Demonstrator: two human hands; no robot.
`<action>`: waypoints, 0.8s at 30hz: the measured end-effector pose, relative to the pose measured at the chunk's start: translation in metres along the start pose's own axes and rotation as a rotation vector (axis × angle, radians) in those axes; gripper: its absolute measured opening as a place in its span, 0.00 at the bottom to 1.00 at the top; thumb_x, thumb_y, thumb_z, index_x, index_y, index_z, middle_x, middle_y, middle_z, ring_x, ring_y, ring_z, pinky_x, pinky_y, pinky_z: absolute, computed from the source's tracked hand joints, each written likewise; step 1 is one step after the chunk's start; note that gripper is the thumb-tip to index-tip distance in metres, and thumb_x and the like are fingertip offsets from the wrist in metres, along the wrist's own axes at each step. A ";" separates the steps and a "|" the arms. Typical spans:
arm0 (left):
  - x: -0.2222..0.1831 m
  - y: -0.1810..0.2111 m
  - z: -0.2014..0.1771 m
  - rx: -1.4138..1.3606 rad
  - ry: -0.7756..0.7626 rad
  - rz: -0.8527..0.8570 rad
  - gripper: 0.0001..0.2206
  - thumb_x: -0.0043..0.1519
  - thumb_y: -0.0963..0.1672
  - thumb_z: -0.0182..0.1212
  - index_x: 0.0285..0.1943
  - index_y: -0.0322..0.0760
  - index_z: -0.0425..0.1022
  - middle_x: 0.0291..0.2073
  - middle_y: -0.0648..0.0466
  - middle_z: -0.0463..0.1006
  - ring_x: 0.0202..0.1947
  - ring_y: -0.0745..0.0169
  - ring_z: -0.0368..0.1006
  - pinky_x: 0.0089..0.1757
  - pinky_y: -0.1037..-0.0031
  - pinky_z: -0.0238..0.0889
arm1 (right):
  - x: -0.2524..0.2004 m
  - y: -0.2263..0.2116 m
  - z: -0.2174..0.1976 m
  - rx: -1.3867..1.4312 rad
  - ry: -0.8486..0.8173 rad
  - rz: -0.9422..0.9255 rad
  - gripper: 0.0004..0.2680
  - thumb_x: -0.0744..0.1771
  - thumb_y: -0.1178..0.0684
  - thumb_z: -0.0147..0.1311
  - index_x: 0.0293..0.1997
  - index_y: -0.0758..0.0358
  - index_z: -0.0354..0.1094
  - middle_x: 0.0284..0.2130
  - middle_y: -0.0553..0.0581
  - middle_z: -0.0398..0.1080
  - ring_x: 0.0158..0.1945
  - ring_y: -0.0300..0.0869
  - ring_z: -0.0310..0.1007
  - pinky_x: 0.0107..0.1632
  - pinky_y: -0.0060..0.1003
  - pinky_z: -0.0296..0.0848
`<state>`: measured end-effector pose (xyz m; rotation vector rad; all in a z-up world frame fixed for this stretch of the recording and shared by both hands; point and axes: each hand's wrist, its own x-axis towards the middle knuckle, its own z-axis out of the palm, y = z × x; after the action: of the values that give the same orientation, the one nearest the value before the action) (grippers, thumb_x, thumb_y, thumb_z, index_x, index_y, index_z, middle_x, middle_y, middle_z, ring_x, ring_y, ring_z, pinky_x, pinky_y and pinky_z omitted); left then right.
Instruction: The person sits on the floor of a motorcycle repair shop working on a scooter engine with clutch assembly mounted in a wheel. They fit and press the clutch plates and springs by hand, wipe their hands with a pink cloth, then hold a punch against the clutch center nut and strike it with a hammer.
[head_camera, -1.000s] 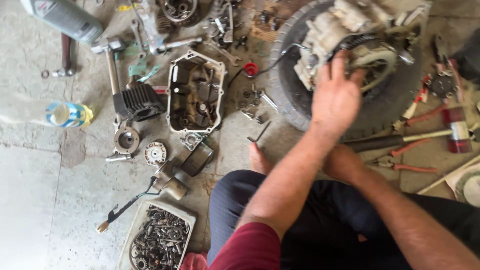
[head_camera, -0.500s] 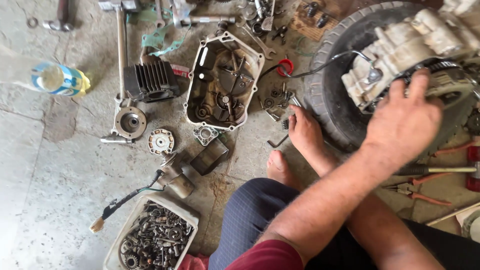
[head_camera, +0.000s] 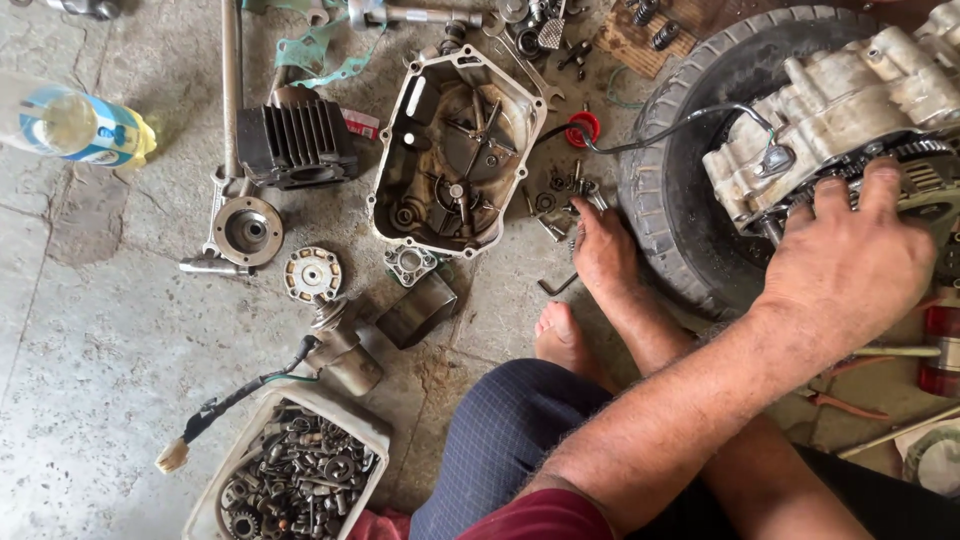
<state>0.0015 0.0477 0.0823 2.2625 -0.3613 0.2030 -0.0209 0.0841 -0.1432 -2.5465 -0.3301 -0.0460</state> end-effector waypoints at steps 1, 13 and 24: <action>-0.001 0.000 0.003 0.000 0.002 0.000 0.06 0.51 0.44 0.63 0.30 0.38 0.83 0.58 0.36 0.69 0.50 0.38 0.74 0.44 0.51 0.76 | 0.000 0.001 0.000 0.002 0.002 0.002 0.09 0.68 0.58 0.54 0.54 0.67 0.69 0.41 0.68 0.75 0.42 0.59 0.77 0.44 0.49 0.75; -0.003 0.000 0.018 -0.003 0.031 -0.001 0.06 0.53 0.43 0.62 0.31 0.37 0.81 0.60 0.34 0.69 0.48 0.39 0.74 0.41 0.53 0.76 | -0.007 0.008 0.011 0.046 0.020 0.050 0.07 0.69 0.57 0.55 0.51 0.67 0.69 0.39 0.65 0.76 0.39 0.55 0.78 0.42 0.45 0.76; -0.004 -0.001 0.020 -0.051 0.060 -0.006 0.05 0.53 0.43 0.61 0.31 0.37 0.81 0.60 0.34 0.68 0.51 0.37 0.75 0.40 0.53 0.75 | -0.010 0.008 0.016 0.076 0.033 0.085 0.05 0.70 0.56 0.56 0.48 0.66 0.69 0.37 0.63 0.76 0.37 0.51 0.79 0.40 0.41 0.77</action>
<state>-0.0016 0.0337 0.0673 2.2019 -0.3247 0.2556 -0.0295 0.0837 -0.1619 -2.4789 -0.2060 -0.0428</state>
